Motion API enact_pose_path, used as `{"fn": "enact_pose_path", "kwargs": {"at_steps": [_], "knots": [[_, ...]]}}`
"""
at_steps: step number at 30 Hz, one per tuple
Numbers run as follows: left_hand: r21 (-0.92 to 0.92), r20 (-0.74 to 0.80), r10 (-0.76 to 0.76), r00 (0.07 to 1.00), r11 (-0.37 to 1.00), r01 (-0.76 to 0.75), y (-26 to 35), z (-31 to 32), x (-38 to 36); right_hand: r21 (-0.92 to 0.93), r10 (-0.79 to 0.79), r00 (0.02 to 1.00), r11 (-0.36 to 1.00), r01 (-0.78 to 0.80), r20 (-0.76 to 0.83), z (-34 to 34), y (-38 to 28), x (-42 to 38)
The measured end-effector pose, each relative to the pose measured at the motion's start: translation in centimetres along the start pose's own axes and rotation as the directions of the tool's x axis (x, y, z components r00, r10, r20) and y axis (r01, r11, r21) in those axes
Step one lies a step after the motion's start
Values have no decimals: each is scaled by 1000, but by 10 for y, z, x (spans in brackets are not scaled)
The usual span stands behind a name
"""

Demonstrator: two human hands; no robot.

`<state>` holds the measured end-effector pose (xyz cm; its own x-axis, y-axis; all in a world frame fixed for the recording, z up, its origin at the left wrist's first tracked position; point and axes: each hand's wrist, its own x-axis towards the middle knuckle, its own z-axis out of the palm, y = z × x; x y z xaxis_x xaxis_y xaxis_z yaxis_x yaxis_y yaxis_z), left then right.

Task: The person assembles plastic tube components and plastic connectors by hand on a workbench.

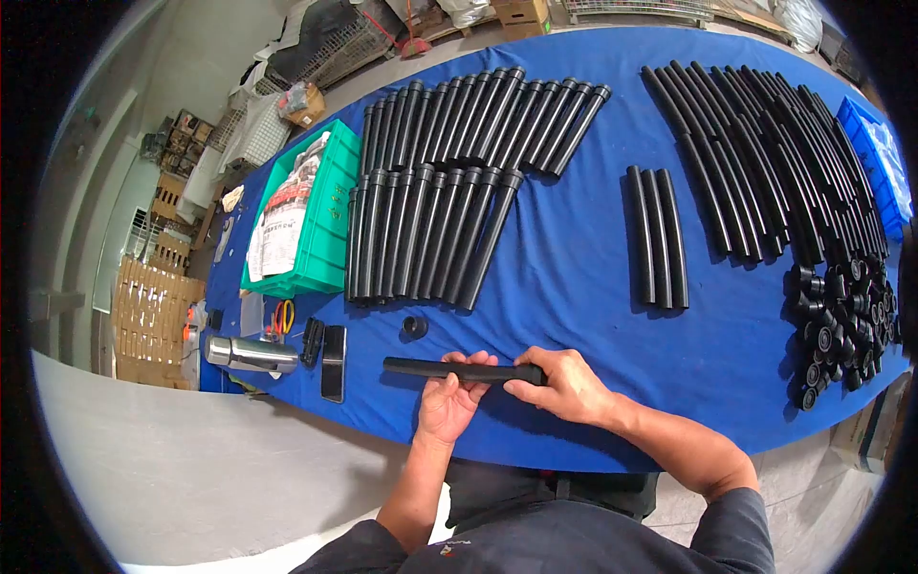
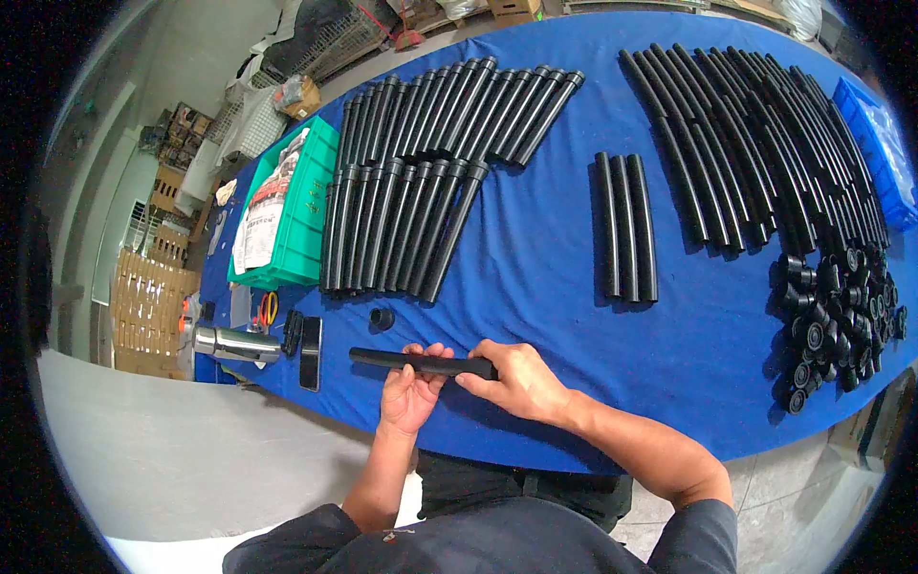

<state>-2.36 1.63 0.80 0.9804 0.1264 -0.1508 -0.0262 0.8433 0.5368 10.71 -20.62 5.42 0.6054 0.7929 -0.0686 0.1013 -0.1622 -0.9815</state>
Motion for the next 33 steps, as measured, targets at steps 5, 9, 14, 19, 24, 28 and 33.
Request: {"fn": "enact_pose_path", "kwargs": {"at_steps": [5,9,14,19,24,28,33], "knots": [[-22,-7,8,1000,1000,-9,-1,0,0,-138,-276,957,955,262,-91,2,9,3],[69,-19,21,1000,997,-19,-2,9,2,104,-52,999,993,52,-6,1,11,5],[293,-189,-224,956,917,273,5,18,-6,172,-8,998,985,17,-55,-9,5,3],[925,-146,98,984,365,101,-3,71,-25,64,-56,996,996,60,-74,-14,5,2],[818,457,195,868,-476,-324,17,104,6,-14,-123,989,992,122,-77,-12,9,2],[809,297,54,953,-544,-221,14,84,20,19,-129,989,991,131,-71,-14,15,5],[945,107,14,994,-313,-97,20,93,20,375,-122,984,925,65,129,-27,18,10]]}}
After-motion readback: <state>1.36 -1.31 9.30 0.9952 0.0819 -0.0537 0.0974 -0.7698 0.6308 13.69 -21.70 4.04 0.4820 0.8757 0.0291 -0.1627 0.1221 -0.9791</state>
